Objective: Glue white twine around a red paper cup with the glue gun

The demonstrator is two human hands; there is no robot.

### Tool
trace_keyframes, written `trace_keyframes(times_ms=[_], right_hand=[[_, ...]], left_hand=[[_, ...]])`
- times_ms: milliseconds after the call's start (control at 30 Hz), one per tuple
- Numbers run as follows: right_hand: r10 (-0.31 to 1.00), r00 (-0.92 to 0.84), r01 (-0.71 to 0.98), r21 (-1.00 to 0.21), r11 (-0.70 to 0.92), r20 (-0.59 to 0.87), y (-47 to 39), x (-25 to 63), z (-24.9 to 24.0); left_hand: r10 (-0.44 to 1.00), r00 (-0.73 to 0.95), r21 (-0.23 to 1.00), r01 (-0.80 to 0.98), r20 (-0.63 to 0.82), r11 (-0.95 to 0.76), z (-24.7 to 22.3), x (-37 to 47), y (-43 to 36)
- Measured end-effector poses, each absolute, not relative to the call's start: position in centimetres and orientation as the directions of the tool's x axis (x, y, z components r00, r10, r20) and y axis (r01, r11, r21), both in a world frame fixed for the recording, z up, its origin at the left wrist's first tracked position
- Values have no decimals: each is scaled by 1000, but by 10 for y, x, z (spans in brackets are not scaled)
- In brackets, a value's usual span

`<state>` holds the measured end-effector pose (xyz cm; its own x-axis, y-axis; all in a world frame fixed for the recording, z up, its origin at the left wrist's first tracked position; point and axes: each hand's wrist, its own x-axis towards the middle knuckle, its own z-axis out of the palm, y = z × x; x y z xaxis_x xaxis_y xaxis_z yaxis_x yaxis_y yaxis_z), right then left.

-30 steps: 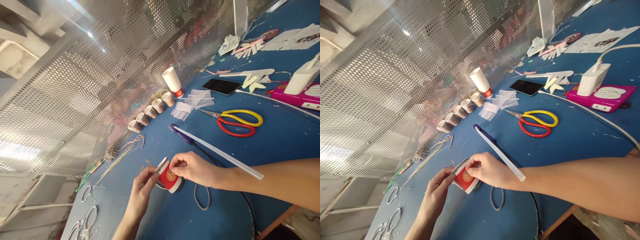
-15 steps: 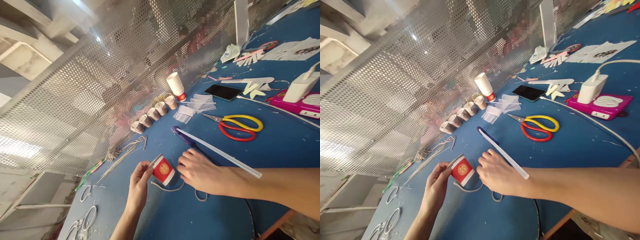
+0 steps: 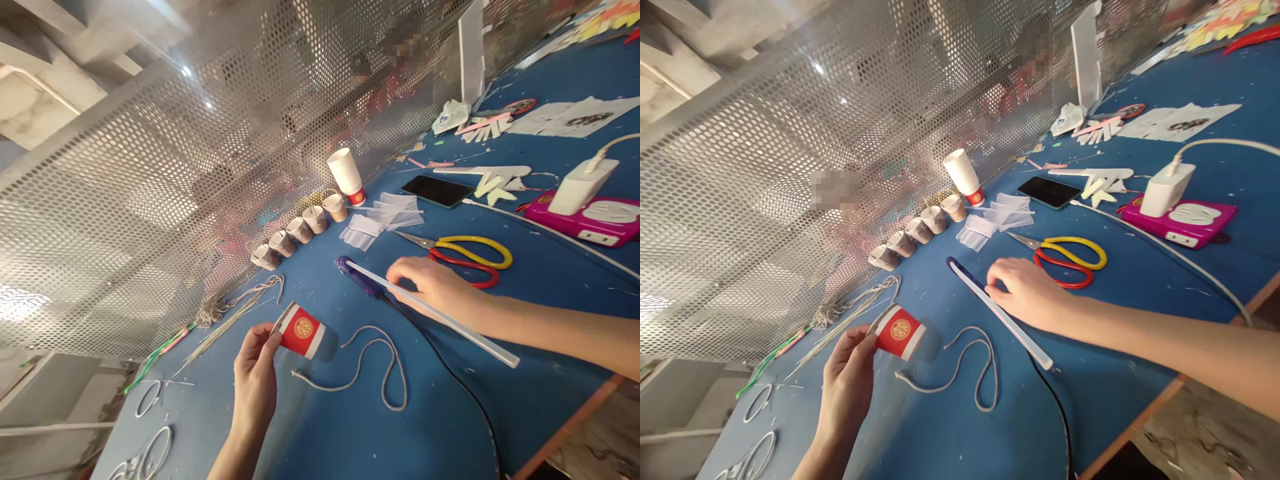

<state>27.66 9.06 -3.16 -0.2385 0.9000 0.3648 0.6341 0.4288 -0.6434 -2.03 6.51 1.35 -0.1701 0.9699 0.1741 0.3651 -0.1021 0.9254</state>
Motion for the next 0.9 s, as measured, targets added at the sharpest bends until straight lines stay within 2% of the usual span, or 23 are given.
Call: trace_keyframes(times_ms=[100, 167, 233, 500, 567, 633, 700, 800, 900], right_hand=[[974, -155, 596, -770, 228, 168, 112, 268, -27], [985, -157, 592, -793, 146, 64, 125, 255, -24], [984, -175, 607, -785, 124, 20, 136, 241, -24], [988, -137, 629, -764, 143, 72, 142, 221, -25], [985, -145, 530, -833, 160, 97, 132, 222, -21], [977, -193, 329, -931, 156, 96, 118, 224, -15], [960, -273, 160, -981, 112, 66, 101, 224, -9], [927, -368, 157, -978, 136, 69, 77, 222, -5], [895, -409, 160, -951, 265, 180, 63, 219, -5]], left_hand=[[970, -164, 930, 350, 177, -110, 13, -18, 66], [974, -137, 926, 360, 178, -118, 11, -17, 65], [977, -121, 918, 380, 174, -117, 9, -18, 64], [983, -107, 924, 369, 152, -102, 5, -19, 58], [981, -113, 921, 376, 157, -104, 5, -17, 58], [978, -124, 914, 392, 168, -107, 6, -16, 59], [975, -136, 907, 407, 178, -109, 6, -14, 59], [972, -148, 904, 415, 184, -108, 6, -13, 58], [973, -135, 899, 424, 186, -113, 6, -10, 58]])
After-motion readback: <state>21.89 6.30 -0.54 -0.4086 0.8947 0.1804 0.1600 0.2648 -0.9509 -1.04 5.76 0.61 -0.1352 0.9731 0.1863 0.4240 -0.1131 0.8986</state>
